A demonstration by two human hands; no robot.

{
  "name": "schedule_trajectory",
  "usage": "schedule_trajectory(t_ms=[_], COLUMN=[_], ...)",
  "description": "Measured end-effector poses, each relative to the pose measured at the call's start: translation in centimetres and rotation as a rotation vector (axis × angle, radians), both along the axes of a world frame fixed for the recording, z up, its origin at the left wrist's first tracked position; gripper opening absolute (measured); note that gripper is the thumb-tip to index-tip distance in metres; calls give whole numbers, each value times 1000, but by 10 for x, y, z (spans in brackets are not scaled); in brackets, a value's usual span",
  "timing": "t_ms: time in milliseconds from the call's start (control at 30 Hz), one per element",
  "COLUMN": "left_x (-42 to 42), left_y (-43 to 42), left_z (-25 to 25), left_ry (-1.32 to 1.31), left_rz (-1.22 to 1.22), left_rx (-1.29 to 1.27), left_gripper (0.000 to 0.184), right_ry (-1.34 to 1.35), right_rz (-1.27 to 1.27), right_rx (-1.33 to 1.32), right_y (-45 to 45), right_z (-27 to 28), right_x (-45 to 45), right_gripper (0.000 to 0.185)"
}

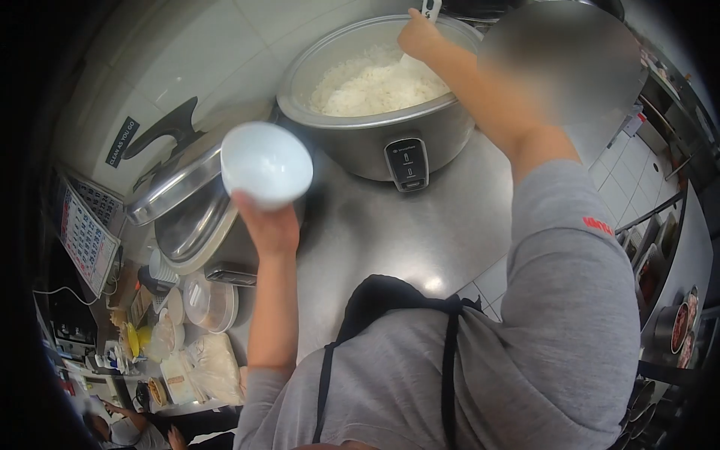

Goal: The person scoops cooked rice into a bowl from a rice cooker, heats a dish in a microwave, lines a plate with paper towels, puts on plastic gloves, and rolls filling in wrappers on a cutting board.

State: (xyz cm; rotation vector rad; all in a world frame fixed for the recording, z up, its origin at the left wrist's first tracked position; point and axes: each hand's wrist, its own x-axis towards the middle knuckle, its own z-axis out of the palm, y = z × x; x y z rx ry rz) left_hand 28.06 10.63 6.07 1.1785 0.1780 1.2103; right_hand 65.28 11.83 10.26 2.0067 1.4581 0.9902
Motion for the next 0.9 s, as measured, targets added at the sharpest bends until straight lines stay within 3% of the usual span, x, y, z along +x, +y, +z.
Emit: schedule_trajectory(t_ms=[167,367,467,667,733,800,900], left_x=[75,141,157,160,159,161,164], left_y=[29,60,75,92,93,98,96], left_z=[32,37,32,28,30,30,39], left_ry=[-58,259,230,271,245,222,403], left_rz=[-7,163,202,376,329,283,413], left_rx=[127,61,109,173,147,120,62], left_gripper=[87,89,95,99,105,111,101], right_ry=[223,447,558,965,1275,1266,1264], right_rz=[106,173,148,106,19,49,22], right_rx=[13,-51,-136,-198,-357,-376,-194], right_y=[-26,-30,-28,-37,-37,-35,-37], right_z=[3,-5,-7,-16,-10,-3,18], right_x=[3,-9,-19,2,15,21,30], right_gripper=[16,21,25,27,31,30,30])
